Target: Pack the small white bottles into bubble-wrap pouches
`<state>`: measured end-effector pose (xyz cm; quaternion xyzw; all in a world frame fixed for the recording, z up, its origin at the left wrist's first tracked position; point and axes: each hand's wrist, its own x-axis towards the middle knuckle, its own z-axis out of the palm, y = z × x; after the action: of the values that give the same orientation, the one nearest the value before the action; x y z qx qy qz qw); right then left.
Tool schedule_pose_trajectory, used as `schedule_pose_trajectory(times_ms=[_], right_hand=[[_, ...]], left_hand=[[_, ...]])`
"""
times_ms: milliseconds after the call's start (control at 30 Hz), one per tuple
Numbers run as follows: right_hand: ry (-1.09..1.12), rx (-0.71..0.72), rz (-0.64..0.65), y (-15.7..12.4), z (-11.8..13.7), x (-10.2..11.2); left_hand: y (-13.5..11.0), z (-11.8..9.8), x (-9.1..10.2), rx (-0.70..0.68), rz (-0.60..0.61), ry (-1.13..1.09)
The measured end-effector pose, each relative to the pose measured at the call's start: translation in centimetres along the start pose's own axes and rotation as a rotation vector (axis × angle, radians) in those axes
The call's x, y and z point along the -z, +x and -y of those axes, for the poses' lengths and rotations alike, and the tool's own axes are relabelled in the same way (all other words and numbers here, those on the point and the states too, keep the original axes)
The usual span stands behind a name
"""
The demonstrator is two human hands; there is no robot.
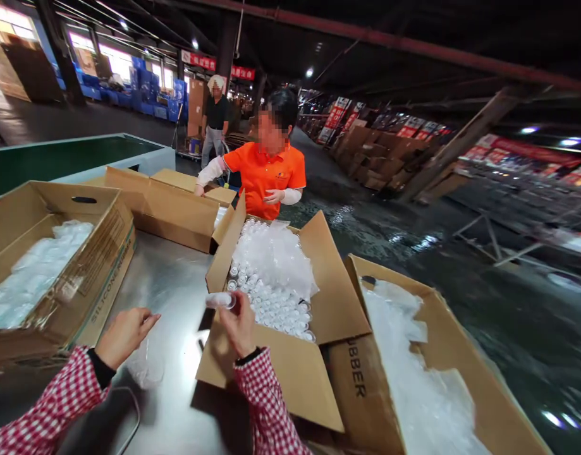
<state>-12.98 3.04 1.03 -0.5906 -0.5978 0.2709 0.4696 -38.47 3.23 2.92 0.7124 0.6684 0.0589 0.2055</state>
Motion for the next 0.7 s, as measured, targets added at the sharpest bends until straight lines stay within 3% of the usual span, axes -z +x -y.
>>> schedule_pose_trajectory(times_ms=[100,233,367,500,600,700], right_hand=[[0.363,0.103,0.086,-3.9,4.6,-0.5],[0.337,0.108,0.184,-7.6,6.4,-1.7],[0.148,0.19,0.283,-9.5,5.2,-2.5],[-0.091,0.383,0.424,-10.6,3.8,-3.6],[-0.361,0.444,0.472,-11.1,1.2,-5.3],[-0.64,0.466,0.437,-11.6,-2.4,-7.4]], left_hand=[[0.5,-1.3,0.0,-0.047,0.022,-0.048],[-0.4,-2.2,0.5,-0.12,0.074,-0.169],[-1.7,-2.3,-0.4,-0.189,0.086,-0.395],[-2.5,-2.4,-2.0,-0.295,0.078,-0.506],[-3.6,-3.1,-2.8,-0.317,0.094,-0.505],[-5.3,-4.0,-3.5,-0.353,0.092,-0.457]])
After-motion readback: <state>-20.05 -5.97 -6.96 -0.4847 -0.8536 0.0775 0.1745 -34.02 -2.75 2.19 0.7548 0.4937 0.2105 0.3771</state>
